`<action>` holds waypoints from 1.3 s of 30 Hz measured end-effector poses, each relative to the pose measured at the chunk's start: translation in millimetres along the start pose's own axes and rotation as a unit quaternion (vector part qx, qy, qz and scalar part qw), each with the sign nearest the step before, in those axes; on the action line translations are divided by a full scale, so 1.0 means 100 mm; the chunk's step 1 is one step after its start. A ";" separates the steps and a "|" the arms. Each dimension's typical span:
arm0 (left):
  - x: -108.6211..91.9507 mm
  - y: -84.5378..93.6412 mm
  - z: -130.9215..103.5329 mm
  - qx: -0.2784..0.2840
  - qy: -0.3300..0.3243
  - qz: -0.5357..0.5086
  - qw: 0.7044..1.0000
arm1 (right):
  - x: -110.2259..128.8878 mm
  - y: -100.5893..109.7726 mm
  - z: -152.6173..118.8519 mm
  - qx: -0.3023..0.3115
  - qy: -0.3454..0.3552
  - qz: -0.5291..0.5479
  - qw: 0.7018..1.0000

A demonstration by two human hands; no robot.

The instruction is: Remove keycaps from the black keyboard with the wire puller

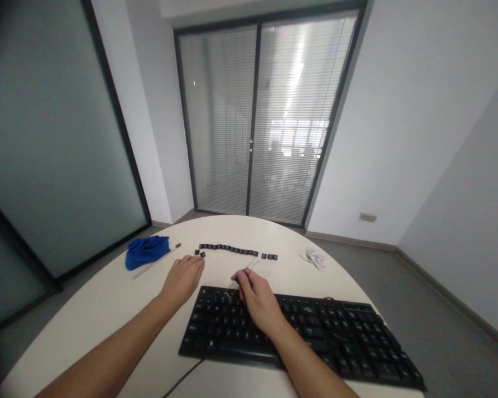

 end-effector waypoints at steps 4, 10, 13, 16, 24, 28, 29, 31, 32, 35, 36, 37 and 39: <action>-0.03 -0.01 0.00 -0.006 -0.017 0.010 1.000 | 0.01 0.00 0.00 0.002 0.002 0.001 1.000; -0.01 -0.02 0.01 -0.007 -0.013 0.014 1.000 | 0.02 -0.01 0.00 0.004 0.001 0.006 1.000; 0.00 -0.02 0.01 -0.006 -0.008 0.018 1.000 | 0.00 -0.01 0.00 0.005 -0.002 0.008 1.000; 0.01 -0.03 0.01 -0.004 -0.004 0.021 1.000 | 0.01 0.00 0.00 0.005 -0.001 0.007 1.000; -0.01 -0.04 0.02 0.002 -0.012 0.015 1.000 | -0.01 0.00 0.00 0.004 0.002 -0.002 1.000; -0.01 -0.06 0.03 0.004 -0.007 0.013 1.000 | -0.03 -0.01 0.00 0.005 0.003 -0.001 1.000; -0.01 -0.06 0.03 0.005 -0.005 0.014 1.000 | -0.03 -0.01 0.00 0.005 0.002 0.000 1.000; -0.01 -0.07 0.04 0.006 -0.004 0.015 1.000 | -0.03 -0.01 0.00 0.005 0.002 0.000 1.000; -0.01 -0.07 0.04 0.006 -0.004 0.015 1.000 | -0.02 -0.01 0.00 0.005 0.001 0.000 1.000; 0.00 -0.08 0.04 0.007 -0.004 0.012 1.000 | 0.00 -0.01 0.00 0.004 0.001 -0.001 1.000; 0.01 -0.07 0.04 0.008 -0.004 0.006 1.000 | 0.02 0.00 -0.01 0.005 0.001 -0.001 1.000; 0.01 -0.06 0.03 0.008 -0.003 -0.004 1.000 | 0.03 0.00 -0.02 0.007 0.003 0.000 1.000; 0.00 -0.01 0.01 0.002 -0.001 -0.038 0.999 | 0.08 0.00 -0.04 0.014 0.014 -0.004 1.000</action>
Point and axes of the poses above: each hand's wrist, its own z-axis towards the middle knuckle, its own y-axis out of the back of the hand, x = y × z, the point moved 8 cm from there along z, towards the middle knuckle, and after that the axes turned 2 degrees about y, right-handed, at the moved point
